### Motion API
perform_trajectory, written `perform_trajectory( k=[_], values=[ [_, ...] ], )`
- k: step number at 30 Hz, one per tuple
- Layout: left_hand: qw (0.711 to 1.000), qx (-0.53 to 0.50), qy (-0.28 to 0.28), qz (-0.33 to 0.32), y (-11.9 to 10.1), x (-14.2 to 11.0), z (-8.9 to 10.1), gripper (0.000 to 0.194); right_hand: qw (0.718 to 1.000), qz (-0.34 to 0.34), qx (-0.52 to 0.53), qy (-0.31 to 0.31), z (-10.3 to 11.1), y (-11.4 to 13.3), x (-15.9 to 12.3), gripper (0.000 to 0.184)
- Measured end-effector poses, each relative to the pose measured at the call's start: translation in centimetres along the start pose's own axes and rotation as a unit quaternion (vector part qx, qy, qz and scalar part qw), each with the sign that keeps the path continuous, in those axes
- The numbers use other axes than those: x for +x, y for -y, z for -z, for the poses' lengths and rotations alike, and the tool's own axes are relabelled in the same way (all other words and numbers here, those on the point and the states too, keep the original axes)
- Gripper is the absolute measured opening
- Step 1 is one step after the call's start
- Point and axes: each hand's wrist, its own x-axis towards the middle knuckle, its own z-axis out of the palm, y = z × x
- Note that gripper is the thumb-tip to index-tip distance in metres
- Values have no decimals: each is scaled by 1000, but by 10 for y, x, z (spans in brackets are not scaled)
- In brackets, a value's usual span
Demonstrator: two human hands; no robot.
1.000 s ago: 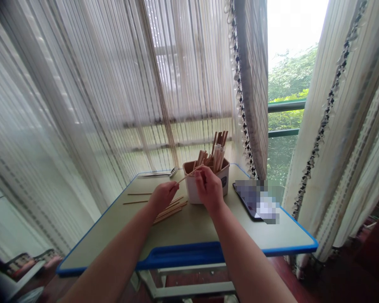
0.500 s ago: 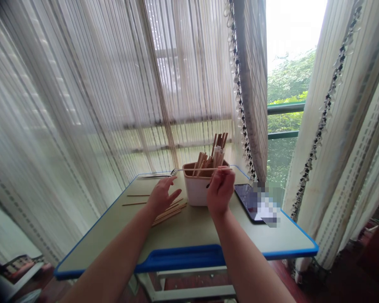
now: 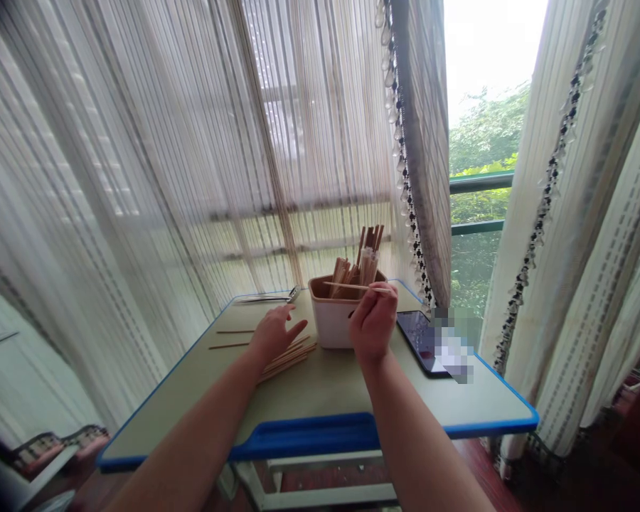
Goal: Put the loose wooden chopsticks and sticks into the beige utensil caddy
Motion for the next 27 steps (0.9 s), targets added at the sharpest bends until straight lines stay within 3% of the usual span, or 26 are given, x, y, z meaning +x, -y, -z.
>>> perform_trajectory(
  k=[5, 7, 12, 17, 22, 27],
  values=[
    [1000, 3, 17, 5, 0, 0, -1, 62, 990, 20, 7, 137, -6, 1, -1, 10],
    [1000, 7, 22, 7, 0, 0, -1, 61, 986, 21, 5, 164, -9, 1, -2, 11],
    [997, 49, 46, 35, 0, 0, -1, 60, 983, 20, -36, 177, -12, -2, -1, 14],
    [985, 120, 69, 104, 2, 1, -2, 56, 975, 31, -87, 202, -13, -4, -2, 20],
    [955, 141, 160, 207, 7, 1, -7, 58, 964, 55, -128, 228, -15, -6, -6, 22],
    [956, 143, 205, 151, 16, 1, -12, 38, 967, 45, -108, 225, -14, -5, -6, 18]
  ],
)
